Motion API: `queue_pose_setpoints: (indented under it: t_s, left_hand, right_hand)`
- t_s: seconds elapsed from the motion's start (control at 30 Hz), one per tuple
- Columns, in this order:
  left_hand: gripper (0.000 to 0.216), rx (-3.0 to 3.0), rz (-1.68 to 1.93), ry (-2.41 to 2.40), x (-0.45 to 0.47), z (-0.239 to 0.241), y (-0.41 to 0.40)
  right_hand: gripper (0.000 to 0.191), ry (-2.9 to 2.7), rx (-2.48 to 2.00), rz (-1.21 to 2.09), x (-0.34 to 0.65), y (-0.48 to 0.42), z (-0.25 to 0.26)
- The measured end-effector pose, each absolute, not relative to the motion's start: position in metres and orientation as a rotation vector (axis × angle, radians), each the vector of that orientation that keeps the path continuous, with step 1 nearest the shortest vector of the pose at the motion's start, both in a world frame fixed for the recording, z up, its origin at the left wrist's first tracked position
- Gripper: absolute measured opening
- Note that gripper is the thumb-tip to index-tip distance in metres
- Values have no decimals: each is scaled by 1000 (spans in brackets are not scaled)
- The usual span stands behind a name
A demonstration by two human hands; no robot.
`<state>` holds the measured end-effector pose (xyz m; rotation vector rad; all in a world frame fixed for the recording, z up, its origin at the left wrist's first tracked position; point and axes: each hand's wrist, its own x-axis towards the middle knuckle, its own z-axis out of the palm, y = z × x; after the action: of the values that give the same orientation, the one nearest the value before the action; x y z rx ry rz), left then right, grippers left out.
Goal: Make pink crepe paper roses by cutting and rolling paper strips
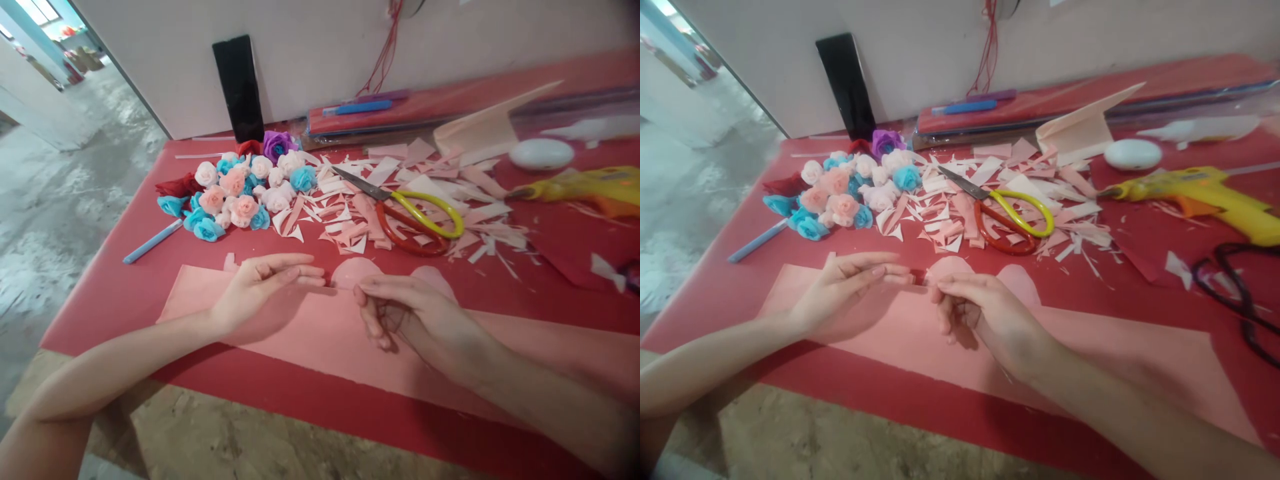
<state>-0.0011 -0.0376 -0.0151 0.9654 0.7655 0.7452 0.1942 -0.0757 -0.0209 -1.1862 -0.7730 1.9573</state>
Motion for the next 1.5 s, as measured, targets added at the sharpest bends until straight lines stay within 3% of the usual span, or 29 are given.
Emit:
queue_pose_setpoints:
  t_s: [0.37,0.53,0.9,1.03,1.5]
  left_hand:
    - [20,1043,673,960,-5,-11,-33]
    - [8,1209,710,1054,-7,0,-28]
    - [22,1653,721,1055,12,15,15]
    - [12,1880,675,1082,30,10,37]
    - [17,2281,702,1142,49,-10,60]
  right_hand:
    - [20,-761,-1204,1937,194,-75,-22]
    - [19,-754,-1212,1940,194,-75,-23]
    - [21,-727,-1238,1930,192,-75,-19]
    - [21,-731,-1239,1926,190,-75,-17]
    - [22,-725,-1239,1939,193,-75,-19]
